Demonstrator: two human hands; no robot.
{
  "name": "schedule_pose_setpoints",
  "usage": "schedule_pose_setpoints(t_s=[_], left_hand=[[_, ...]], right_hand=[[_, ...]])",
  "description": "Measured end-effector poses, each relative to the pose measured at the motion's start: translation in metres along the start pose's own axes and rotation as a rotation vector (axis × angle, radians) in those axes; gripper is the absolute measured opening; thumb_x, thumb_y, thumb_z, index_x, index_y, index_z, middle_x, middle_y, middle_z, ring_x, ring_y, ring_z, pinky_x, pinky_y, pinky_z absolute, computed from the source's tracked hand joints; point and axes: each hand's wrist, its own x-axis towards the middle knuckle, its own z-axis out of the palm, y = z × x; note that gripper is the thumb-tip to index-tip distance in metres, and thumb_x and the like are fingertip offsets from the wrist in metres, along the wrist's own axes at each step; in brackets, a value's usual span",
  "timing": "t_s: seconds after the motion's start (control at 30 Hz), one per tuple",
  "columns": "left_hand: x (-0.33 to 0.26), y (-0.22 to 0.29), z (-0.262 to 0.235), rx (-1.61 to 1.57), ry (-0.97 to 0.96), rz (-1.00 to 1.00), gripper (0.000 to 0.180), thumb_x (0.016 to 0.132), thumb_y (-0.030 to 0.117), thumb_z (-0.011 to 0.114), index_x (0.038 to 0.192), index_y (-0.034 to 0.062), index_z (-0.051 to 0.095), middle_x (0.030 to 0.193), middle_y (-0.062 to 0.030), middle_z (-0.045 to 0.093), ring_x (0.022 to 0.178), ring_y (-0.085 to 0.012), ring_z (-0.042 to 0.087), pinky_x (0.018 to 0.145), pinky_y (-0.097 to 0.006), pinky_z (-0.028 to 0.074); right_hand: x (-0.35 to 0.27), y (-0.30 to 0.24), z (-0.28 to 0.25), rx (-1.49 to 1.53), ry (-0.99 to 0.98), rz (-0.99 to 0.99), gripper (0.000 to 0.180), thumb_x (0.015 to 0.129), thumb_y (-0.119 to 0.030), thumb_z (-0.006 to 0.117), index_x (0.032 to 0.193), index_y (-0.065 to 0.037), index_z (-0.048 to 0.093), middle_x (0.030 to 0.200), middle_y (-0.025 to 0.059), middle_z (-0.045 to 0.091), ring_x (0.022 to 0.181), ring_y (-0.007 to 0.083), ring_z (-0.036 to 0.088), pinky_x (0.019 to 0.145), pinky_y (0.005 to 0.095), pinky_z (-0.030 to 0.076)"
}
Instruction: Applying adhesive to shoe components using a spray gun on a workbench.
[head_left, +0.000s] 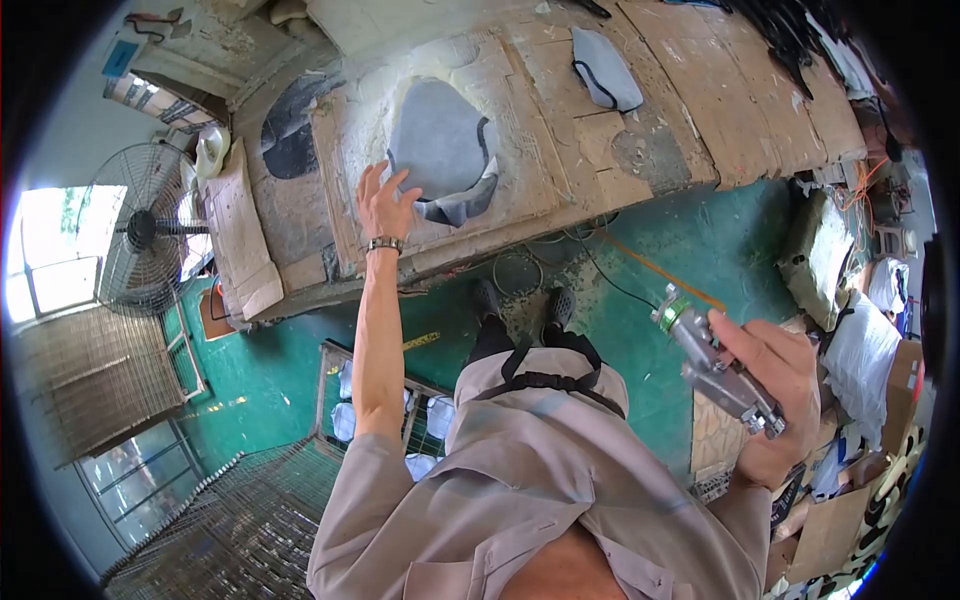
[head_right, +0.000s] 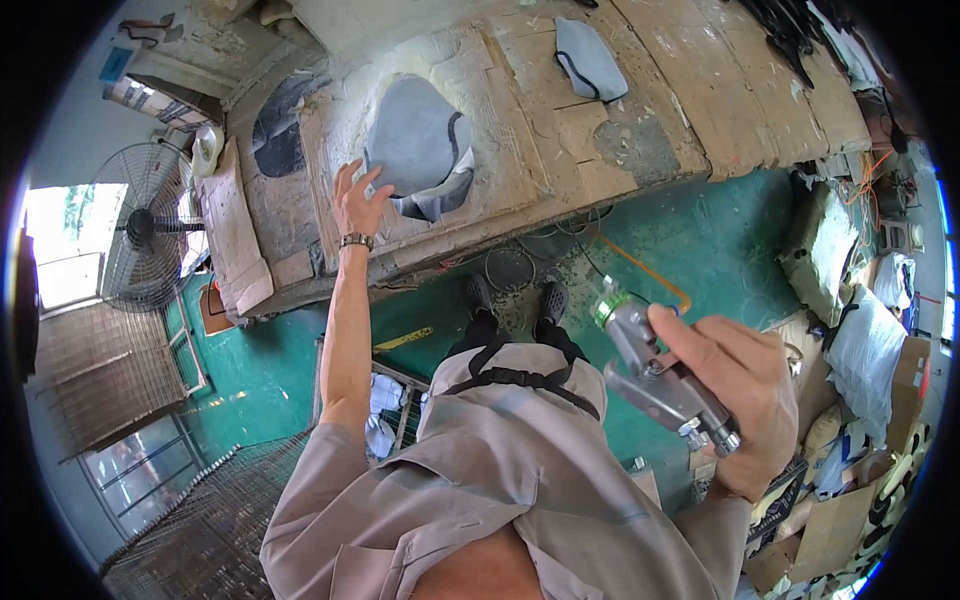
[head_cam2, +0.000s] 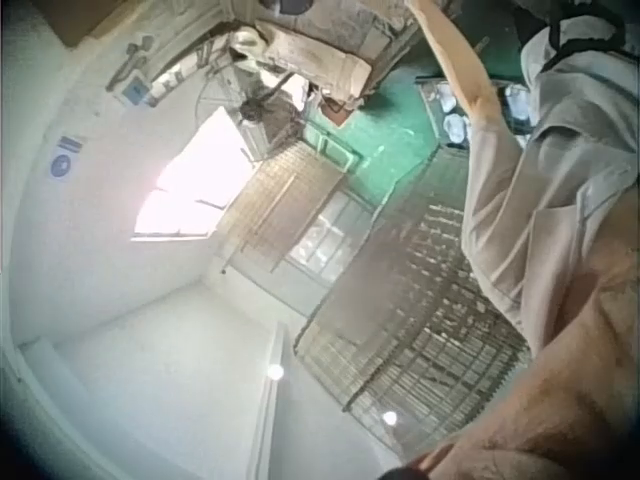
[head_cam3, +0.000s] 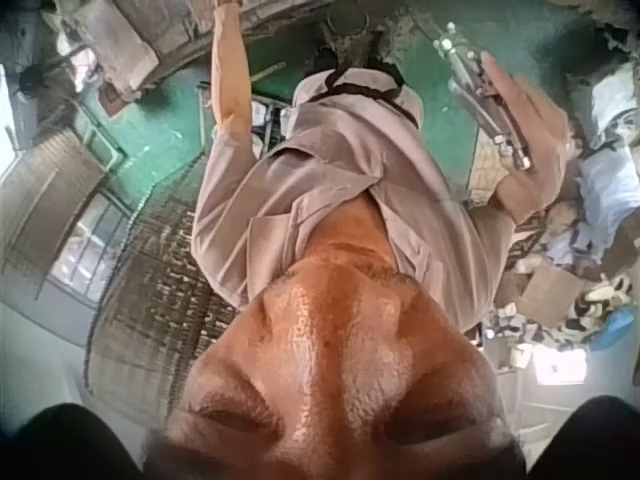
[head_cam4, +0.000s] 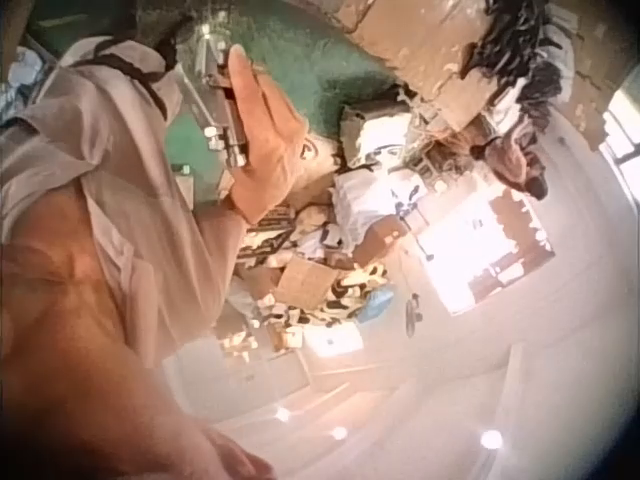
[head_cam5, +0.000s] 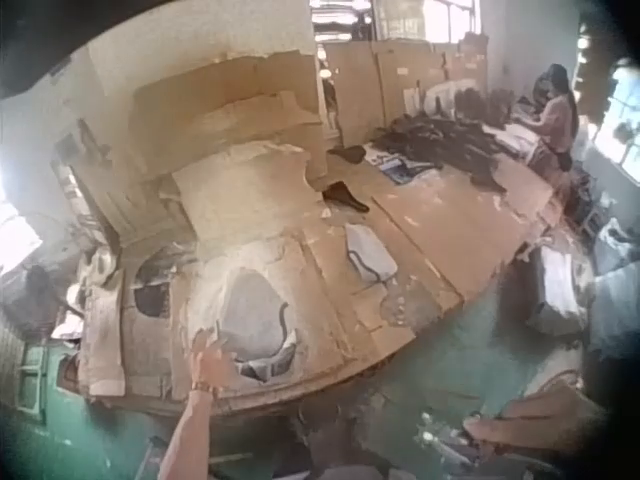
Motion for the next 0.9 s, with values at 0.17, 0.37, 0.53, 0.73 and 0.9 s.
schedule_pose_setpoints(t_s=[0.17,0.37,0.53,0.73,0.9], left_hand=[[0.009,-0.001,0.007,0.037,-0.041,0.035,0.027,0.072,0.02,0.086,0.098,0.0151,0.08,0.134,-0.0022,0.064,0.137,-0.0299,0.051,0.111,-0.047,0.04],[0.019,0.008,-0.004,-0.025,-0.056,0.116,0.04,0.073,0.021,0.085,0.112,0.0165,0.077,0.136,-0.0033,0.064,0.139,-0.0305,0.049,0.114,-0.047,0.038],[0.026,0.019,-0.009,0.073,-0.175,0.243,0.031,0.068,0.022,0.086,0.097,0.0116,0.081,0.132,-0.0039,0.065,0.139,-0.0289,0.05,0.114,-0.047,0.038],[0.042,0.014,-0.013,0.074,-0.17,0.3,0.017,0.065,0.018,0.085,0.08,0.0126,0.081,0.116,0.0001,0.068,0.129,-0.0266,0.056,0.109,-0.045,0.042],[0.078,0.025,-0.016,0.04,-0.198,0.264,0.012,0.064,0.017,0.084,0.075,0.0139,0.081,0.109,0.0006,0.068,0.123,-0.0238,0.058,0.107,-0.043,0.042]], right_hand=[[-0.021,0.01,0.006,0.047,0.194,0.176,0.054,0.078,-0.016,0.071,0.13,-0.001,0.07,0.081,0.0134,0.065,0.07,0.028,0.066,0.066,0.0342,0.051],[-0.032,0.033,0.002,0.185,-0.065,0.062,0.066,0.082,-0.033,0.067,0.138,0.001,0.062,0.091,0.0181,0.068,0.079,0.035,0.068,0.072,0.0382,0.053],[-0.036,0.037,0.013,0.294,-0.045,0.117,0.073,0.082,-0.041,0.064,0.139,0.005,0.06,0.091,0.0185,0.068,0.08,0.0366,0.069,0.074,0.0388,0.054],[-0.046,0.041,0.027,0.357,0.036,0.126,0.075,0.08,-0.043,0.064,0.135,0.008,0.062,0.088,0.018,0.066,0.077,0.035,0.069,0.071,0.0377,0.053],[-0.048,0.034,0.012,0.356,0.023,0.103,0.066,0.081,-0.034,0.068,0.135,0.004,0.065,0.083,0.0165,0.065,0.07,0.0311,0.067,0.063,0.0349,0.05]])
